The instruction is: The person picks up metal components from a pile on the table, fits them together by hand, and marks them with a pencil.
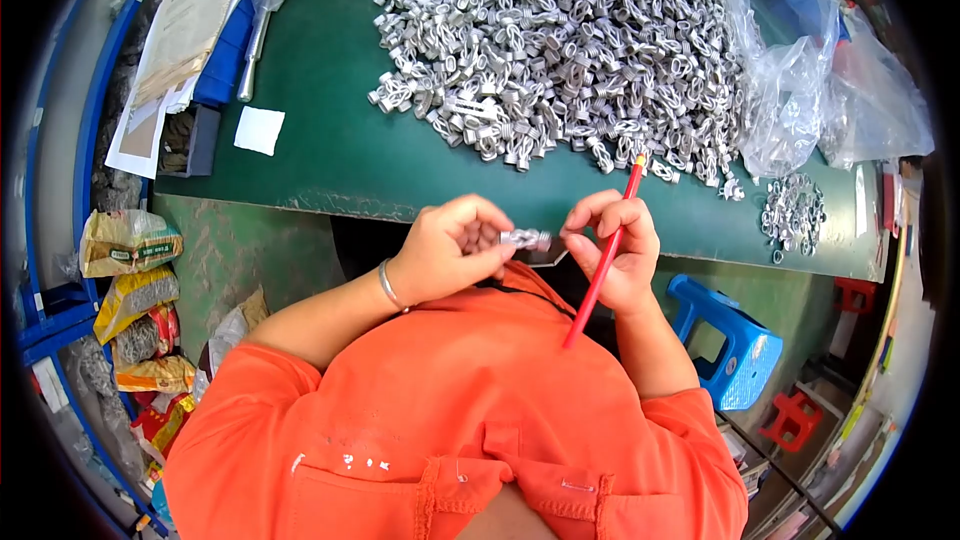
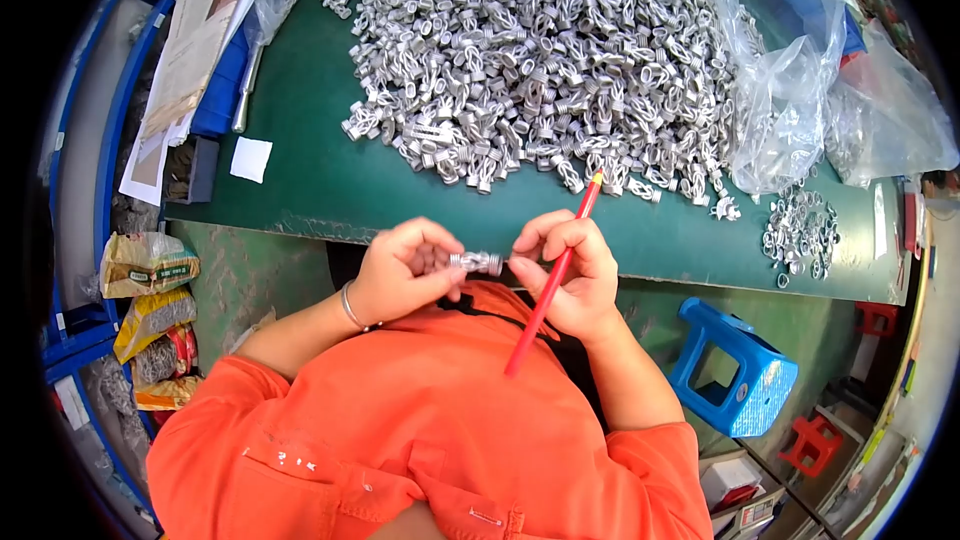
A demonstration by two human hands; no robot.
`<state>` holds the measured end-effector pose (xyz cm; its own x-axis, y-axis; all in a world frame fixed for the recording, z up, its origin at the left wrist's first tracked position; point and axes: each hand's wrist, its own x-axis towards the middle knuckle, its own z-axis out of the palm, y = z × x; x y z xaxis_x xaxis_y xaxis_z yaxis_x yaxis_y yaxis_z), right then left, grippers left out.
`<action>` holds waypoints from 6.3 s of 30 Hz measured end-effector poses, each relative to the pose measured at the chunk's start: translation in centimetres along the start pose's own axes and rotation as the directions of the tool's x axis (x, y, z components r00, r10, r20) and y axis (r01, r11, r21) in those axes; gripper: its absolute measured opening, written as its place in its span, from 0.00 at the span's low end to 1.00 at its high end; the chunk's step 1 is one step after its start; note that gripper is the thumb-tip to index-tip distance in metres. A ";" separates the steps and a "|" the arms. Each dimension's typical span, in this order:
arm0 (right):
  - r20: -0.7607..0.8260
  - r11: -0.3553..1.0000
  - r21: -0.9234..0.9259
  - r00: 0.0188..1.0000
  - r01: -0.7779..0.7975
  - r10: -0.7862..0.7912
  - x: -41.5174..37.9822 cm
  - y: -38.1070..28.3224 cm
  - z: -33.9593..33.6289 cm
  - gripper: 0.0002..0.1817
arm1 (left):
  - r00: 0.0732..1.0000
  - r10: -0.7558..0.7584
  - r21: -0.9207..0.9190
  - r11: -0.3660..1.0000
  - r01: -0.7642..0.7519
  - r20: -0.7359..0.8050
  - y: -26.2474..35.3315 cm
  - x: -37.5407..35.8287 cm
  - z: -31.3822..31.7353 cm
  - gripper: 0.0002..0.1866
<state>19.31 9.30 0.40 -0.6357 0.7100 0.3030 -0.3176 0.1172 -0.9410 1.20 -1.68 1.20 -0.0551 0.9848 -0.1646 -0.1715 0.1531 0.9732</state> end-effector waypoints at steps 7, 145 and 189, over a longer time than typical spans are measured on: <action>0.080 0.800 -0.571 0.982 0.186 -0.171 3.3 1.8 0.8 0.15 | 0.973 -0.228 0.102 0.968 0.229 -0.025 -1.8 -1.9 -0.7 0.10; -0.160 0.943 0.189 0.939 -0.275 0.305 2.9 -0.4 3.2 0.11 | 0.960 -0.092 -0.174 0.984 0.046 -0.265 0.8 1.0 0.3 0.12; -0.013 0.773 -0.611 0.974 0.173 -0.228 5.6 3.1 3.3 0.16 | 0.902 -0.370 0.052 0.929 0.368 0.223 -1.7 -0.8 -1.3 0.12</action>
<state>12.43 11.29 -0.36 -0.5370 0.6738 0.5076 0.0743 0.6371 -0.7672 0.24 -2.83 -0.57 0.2327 0.8501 -0.4724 -0.1288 0.5084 0.8514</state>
